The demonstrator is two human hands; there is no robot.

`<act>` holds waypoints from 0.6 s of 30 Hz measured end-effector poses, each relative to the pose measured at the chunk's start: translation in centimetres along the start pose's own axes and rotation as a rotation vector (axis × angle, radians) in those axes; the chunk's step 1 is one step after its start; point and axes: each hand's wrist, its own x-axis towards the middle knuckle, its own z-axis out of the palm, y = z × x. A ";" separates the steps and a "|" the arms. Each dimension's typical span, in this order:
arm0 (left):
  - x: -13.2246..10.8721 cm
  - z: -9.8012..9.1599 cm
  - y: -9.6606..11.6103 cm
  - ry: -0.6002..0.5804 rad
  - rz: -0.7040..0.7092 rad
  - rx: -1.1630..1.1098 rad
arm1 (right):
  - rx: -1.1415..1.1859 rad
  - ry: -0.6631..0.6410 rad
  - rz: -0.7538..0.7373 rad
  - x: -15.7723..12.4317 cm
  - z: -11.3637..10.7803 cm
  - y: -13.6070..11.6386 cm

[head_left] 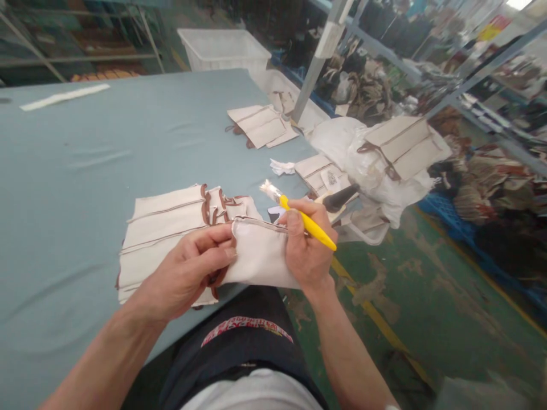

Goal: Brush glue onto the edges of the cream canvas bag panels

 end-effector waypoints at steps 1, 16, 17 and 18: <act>0.0 -0.2 0.1 0.001 -0.013 -0.015 | 0.012 0.008 0.012 0.0 -0.2 -0.1; -0.4 0.8 -0.5 0.180 -0.015 -0.158 | 0.291 -0.101 0.097 -2.3 -3.2 -5.7; -0.5 0.9 -0.5 0.178 -0.002 -0.161 | 0.279 -0.122 0.098 -2.5 -3.1 -5.5; -0.5 0.9 -0.5 0.177 0.010 -0.160 | 0.258 -0.128 0.097 -2.6 -3.0 -5.3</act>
